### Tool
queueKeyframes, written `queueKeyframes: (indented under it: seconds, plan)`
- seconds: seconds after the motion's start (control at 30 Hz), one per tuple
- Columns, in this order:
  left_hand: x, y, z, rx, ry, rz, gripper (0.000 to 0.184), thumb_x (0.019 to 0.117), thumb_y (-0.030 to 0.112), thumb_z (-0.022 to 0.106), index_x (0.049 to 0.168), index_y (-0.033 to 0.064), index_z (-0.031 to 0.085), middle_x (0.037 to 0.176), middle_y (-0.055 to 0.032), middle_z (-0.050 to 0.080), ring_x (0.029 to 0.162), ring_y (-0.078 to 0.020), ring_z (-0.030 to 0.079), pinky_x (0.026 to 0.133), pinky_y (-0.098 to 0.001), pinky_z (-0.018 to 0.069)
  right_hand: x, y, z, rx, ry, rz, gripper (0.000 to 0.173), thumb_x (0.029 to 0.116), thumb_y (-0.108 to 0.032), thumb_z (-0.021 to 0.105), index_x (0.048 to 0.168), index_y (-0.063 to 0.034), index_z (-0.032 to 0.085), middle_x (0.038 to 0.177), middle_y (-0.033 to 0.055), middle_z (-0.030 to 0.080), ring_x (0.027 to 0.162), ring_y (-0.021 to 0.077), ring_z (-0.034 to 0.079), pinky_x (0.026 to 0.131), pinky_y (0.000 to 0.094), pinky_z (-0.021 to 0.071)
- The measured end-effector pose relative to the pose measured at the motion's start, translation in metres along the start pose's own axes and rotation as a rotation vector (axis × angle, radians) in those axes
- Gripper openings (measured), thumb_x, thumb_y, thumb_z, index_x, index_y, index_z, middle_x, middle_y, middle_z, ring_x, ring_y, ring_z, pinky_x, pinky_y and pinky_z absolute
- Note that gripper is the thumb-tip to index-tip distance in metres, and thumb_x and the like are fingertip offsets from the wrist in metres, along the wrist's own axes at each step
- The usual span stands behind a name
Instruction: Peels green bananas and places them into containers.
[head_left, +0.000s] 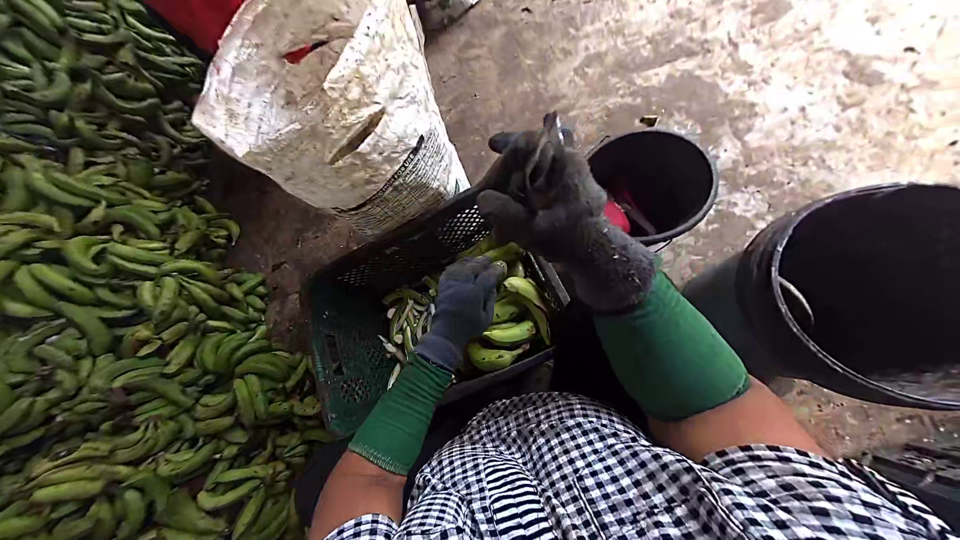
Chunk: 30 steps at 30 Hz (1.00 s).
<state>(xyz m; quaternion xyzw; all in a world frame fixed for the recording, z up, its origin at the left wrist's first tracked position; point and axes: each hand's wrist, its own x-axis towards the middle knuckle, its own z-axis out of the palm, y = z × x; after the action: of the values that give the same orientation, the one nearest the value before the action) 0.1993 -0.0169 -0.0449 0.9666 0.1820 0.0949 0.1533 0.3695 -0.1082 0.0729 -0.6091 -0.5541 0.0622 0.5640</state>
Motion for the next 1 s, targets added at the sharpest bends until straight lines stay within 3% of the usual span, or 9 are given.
queueKeyframes:
  seconds: [0.1, 0.2, 0.27, 0.33, 0.47, 0.7, 0.8, 0.9, 1.0]
  plan:
    - [0.013, 0.025, 0.000, 0.130, -0.195, 0.094, 0.041, 0.0970, 0.017, 0.063, 0.138, 0.0126, 0.064, 0.145, -0.0174, 0.057, 0.142, -0.0435, 0.042, 0.117, -0.0653, 0.0256, -0.001, 0.001, 0.000, 0.005, -0.020, -0.025, 0.031, 0.0865, -0.028, 0.070, 0.102, -0.0006, 0.067, 0.087, 0.0052, 0.070, 0.078, 0.0117, 0.067, 0.073, 0.0353, 0.0584]
    - [0.027, 0.033, 0.003, 0.272, -0.391, 0.006, 0.058, 0.0957, 0.023, 0.068, 0.151, 0.0188, 0.051, 0.157, -0.0191, 0.043, 0.150, -0.0464, 0.028, 0.118, -0.0718, 0.0139, -0.006, -0.007, -0.006, -0.053, -0.038, -0.031, 0.027, 0.0857, -0.027, 0.069, 0.098, -0.0030, 0.066, 0.085, 0.0037, 0.067, 0.081, 0.0118, 0.065, 0.086, 0.0394, 0.0528]
    - [0.040, 0.023, 0.014, 0.309, -0.437, -0.019, 0.052, 0.0949, 0.027, 0.067, 0.146, 0.0245, 0.057, 0.157, -0.0170, 0.044, 0.151, -0.0465, 0.025, 0.117, -0.0730, 0.0139, -0.011, -0.006, -0.010, -0.049, -0.020, -0.064, 0.025, 0.0849, -0.027, 0.070, 0.095, -0.0044, 0.065, 0.082, 0.0020, 0.066, 0.075, 0.0091, 0.063, 0.072, 0.0322, 0.0538]
    - [0.045, 0.014, 0.017, 0.280, -0.433, 0.006, 0.044, 0.0935, 0.027, 0.068, 0.138, 0.0247, 0.065, 0.155, -0.0115, 0.048, 0.151, -0.0428, 0.026, 0.118, -0.0729, 0.0112, -0.016, -0.004, -0.016, -0.026, -0.011, -0.069, 0.025, 0.0858, -0.026, 0.070, 0.097, -0.0041, 0.067, 0.085, 0.0019, 0.068, 0.078, 0.0085, 0.064, 0.075, 0.0322, 0.0544]
    - [0.028, 0.004, -0.011, 0.116, -0.218, 0.078, 0.043, 0.0883, 0.011, 0.076, 0.130, 0.0122, 0.067, 0.128, -0.0158, 0.067, 0.127, -0.0402, 0.057, 0.116, -0.0702, 0.0239, -0.028, 0.000, -0.041, -0.019, 0.001, 0.026, 0.025, 0.0873, -0.028, 0.070, 0.100, -0.0072, 0.066, 0.088, -0.0002, 0.070, 0.076, 0.0066, 0.066, 0.071, 0.0307, 0.0575]
    - [-0.037, -0.008, -0.096, -0.551, 0.080, -0.317, 0.052, 0.0913, 0.006, 0.074, 0.140, 0.0166, 0.059, 0.127, -0.0102, 0.068, 0.102, -0.0231, 0.069, 0.085, -0.0463, 0.0591, -0.038, -0.015, -0.047, -0.217, -0.423, 0.384, 0.020, 0.0867, -0.023, 0.075, 0.094, -0.0055, 0.068, 0.078, 0.0106, 0.066, 0.073, 0.0279, 0.065, 0.065, 0.0564, 0.0523]
    - [-0.069, -0.003, -0.118, -0.642, 0.248, -0.356, 0.049, 0.0896, 0.008, 0.076, 0.136, 0.0172, 0.063, 0.118, -0.0070, 0.071, 0.095, -0.0158, 0.069, 0.080, -0.0380, 0.0594, -0.047, -0.014, -0.022, 0.299, -0.547, 0.436, 0.016, 0.0835, -0.010, 0.073, 0.095, -0.0030, 0.065, 0.077, 0.0057, 0.065, 0.067, 0.0145, 0.062, 0.061, 0.0351, 0.0543]
    - [-0.101, -0.009, -0.121, -0.688, 0.461, -0.338, 0.038, 0.0903, 0.016, 0.075, 0.128, 0.0140, 0.067, 0.106, -0.0026, 0.072, 0.085, -0.0091, 0.067, 0.073, -0.0304, 0.0579, -0.046, -0.027, 0.003, 0.695, -0.596, 0.439, 0.008, 0.0817, -0.004, 0.065, 0.087, -0.0075, 0.060, 0.078, 0.0013, 0.065, 0.070, 0.0084, 0.061, 0.064, 0.0267, 0.0541]
    - [-0.133, -0.023, -0.110, -0.907, 0.695, -0.216, 0.038, 0.0949, 0.025, 0.071, 0.129, 0.0133, 0.061, 0.116, -0.0002, 0.070, 0.092, -0.0086, 0.067, 0.076, -0.0275, 0.0578, -0.040, -0.035, 0.035, 0.795, -0.592, 0.358, 0.006, 0.0855, -0.008, 0.060, 0.083, -0.0125, 0.063, 0.074, -0.0028, 0.064, 0.066, 0.0038, 0.059, 0.059, 0.0211, 0.0509]
